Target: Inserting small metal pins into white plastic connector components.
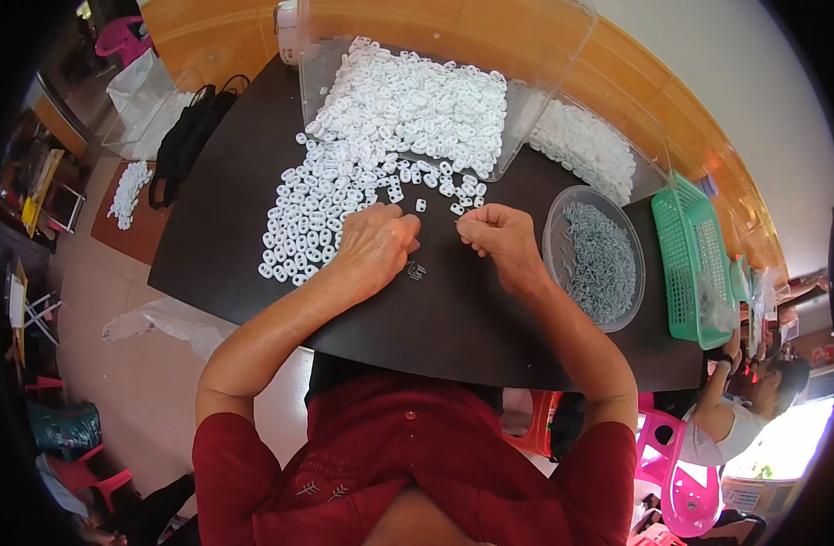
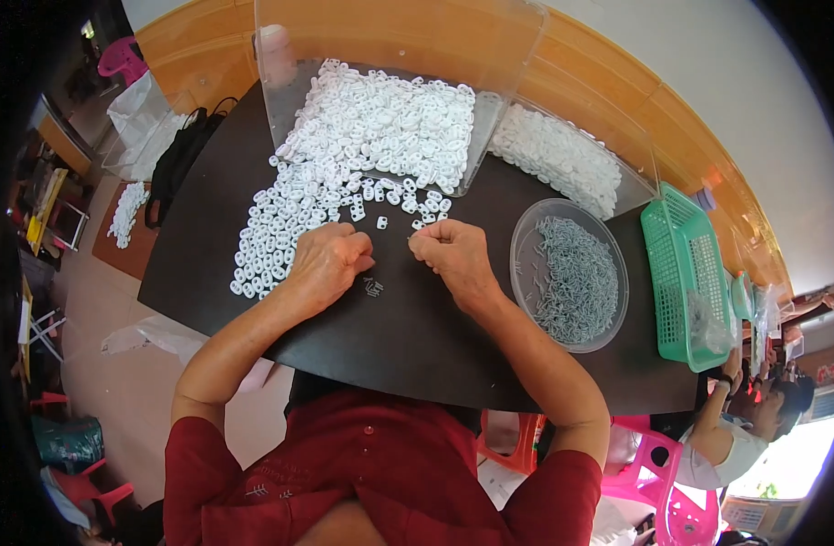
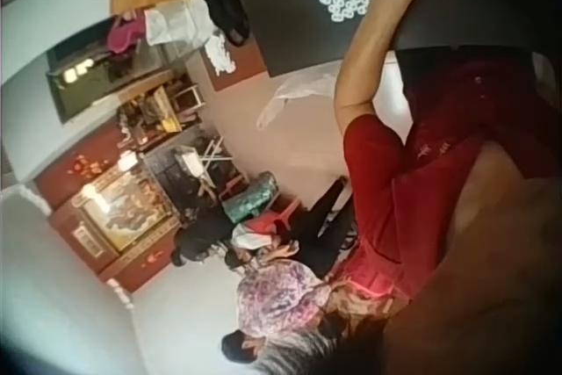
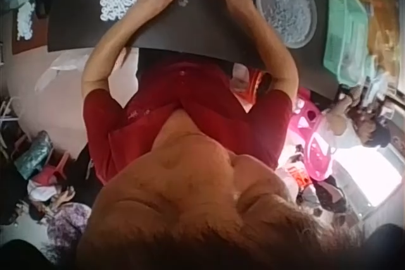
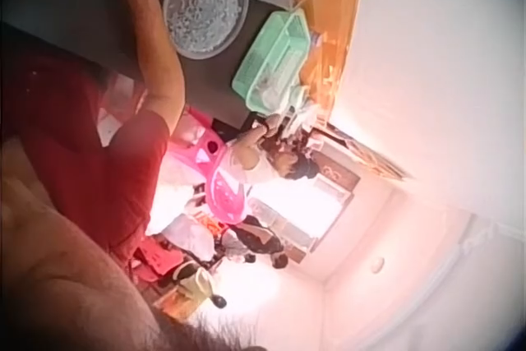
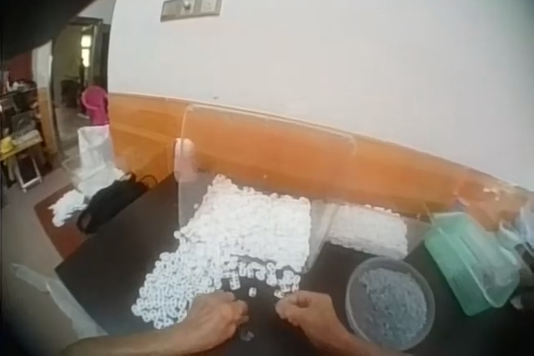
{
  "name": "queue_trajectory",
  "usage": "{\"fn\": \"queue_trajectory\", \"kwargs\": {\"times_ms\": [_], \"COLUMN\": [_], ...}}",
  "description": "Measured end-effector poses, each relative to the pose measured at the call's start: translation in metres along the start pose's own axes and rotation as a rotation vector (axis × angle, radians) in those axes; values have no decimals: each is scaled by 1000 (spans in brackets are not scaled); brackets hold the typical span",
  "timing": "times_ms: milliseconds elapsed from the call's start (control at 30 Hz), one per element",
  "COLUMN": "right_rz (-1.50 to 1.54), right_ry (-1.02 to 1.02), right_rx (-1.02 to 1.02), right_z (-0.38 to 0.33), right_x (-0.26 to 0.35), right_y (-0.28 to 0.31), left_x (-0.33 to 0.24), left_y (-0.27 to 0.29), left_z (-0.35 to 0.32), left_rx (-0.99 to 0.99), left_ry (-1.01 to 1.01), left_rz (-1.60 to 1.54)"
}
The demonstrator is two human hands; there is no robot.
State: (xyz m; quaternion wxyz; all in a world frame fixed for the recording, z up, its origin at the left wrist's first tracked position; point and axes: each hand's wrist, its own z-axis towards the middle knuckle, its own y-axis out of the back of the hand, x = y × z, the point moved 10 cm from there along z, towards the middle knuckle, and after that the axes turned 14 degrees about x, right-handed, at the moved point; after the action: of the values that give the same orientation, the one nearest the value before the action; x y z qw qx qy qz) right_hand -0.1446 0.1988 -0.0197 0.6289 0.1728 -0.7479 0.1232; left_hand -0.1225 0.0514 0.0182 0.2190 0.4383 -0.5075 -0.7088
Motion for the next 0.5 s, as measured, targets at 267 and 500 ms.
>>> {"fn": "queue_trajectory", "kwargs": {"times_ms": [267, 500], "right_rz": [-116, -89], "right_ry": [38, 0], "right_rx": [14, 16], "right_z": [-16, -27], "right_x": [12, 10], "right_y": [1, 5], "left_x": [5, -5], "left_y": [7, -14], "left_z": [37, 51], "left_rx": [-158, -115], "left_ry": [-59, -164], "left_rz": [82, 272]}}
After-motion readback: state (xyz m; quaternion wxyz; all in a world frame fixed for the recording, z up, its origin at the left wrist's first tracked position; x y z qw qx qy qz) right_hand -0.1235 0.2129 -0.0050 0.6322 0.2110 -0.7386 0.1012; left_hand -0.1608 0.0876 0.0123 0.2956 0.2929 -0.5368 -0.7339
